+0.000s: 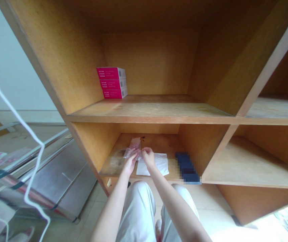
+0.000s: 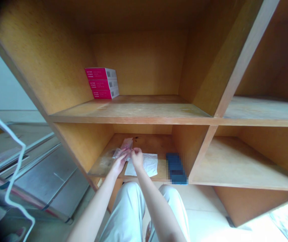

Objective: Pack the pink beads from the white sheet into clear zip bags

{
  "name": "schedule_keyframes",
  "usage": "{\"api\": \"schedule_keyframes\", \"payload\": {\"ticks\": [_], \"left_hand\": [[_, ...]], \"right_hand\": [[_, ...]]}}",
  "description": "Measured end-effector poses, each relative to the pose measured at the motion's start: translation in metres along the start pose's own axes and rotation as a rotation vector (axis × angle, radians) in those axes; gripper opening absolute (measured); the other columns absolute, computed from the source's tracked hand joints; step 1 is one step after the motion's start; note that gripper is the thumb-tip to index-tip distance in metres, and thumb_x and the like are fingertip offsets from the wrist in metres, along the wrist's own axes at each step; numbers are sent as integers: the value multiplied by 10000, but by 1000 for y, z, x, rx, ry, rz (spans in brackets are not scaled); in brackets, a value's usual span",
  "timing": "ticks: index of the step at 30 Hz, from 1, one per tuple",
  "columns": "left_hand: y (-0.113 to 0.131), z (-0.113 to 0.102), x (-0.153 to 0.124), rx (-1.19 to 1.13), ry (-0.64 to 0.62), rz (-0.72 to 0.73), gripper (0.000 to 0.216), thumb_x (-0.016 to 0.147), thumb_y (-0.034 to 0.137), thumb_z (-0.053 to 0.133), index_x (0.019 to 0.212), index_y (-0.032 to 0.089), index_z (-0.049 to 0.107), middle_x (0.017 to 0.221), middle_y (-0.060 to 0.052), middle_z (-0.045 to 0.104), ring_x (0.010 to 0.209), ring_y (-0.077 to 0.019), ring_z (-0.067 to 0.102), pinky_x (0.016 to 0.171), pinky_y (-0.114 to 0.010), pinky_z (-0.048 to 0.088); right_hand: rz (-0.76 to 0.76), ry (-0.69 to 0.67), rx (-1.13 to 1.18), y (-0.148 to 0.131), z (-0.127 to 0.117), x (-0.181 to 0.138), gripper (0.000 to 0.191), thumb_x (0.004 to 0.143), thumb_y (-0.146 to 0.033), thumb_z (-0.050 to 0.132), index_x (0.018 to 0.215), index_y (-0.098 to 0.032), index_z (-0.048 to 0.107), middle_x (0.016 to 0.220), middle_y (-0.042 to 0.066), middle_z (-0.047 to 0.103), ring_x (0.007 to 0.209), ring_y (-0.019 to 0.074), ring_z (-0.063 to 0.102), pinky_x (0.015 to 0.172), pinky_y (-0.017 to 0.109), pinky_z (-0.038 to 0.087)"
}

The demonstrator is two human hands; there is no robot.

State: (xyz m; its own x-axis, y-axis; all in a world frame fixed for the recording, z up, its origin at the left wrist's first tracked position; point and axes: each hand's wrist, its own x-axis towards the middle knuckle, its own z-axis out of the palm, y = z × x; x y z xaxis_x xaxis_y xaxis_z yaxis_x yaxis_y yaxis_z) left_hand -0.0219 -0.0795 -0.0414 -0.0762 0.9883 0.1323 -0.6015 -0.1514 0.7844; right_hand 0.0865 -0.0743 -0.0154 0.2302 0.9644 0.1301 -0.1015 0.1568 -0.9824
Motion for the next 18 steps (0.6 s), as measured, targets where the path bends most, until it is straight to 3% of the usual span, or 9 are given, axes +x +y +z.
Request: {"api": "schedule_keyframes", "payload": {"ticks": [4, 8, 13, 18], "left_hand": [[1, -1, 0, -10, -29, -5, 354, 659, 95, 608, 996, 186, 544, 1053, -57, 616, 1044, -179, 541, 945, -323, 362], [1, -1, 0, -21, -32, -3, 404, 634, 51, 592, 1007, 196, 537, 1064, -56, 615, 1074, -182, 522, 967, -323, 336], [0, 0, -1, -36, -52, -29, 447, 646, 41, 575, 1057, 204, 512, 1083, -54, 610, 1101, -171, 501, 981, -316, 319], [4, 2, -3, -74, -41, -80, 451, 656, 48, 569, 1071, 213, 509, 1084, -46, 611, 1089, -169, 512, 934, -293, 379]], "right_hand": [[-48, -31, -305, -7, -1, -5, 208, 643, -250, 513, 830, -159, 521, 706, 48, 620, 681, 187, 586, 598, 257, 424], [-66, -81, -444, -13, -1, -9, 217, 661, -234, 489, 859, -147, 491, 622, 34, 590, 587, 180, 569, 534, 249, 386], [-67, -127, -436, -11, -3, -13, 237, 648, -221, 496, 872, -149, 461, 545, 1, 548, 519, 175, 545, 489, 245, 356], [-154, -131, -294, -5, -4, -12, 215, 612, -137, 448, 823, -181, 449, 635, 0, 561, 579, 154, 553, 541, 242, 399]]}}
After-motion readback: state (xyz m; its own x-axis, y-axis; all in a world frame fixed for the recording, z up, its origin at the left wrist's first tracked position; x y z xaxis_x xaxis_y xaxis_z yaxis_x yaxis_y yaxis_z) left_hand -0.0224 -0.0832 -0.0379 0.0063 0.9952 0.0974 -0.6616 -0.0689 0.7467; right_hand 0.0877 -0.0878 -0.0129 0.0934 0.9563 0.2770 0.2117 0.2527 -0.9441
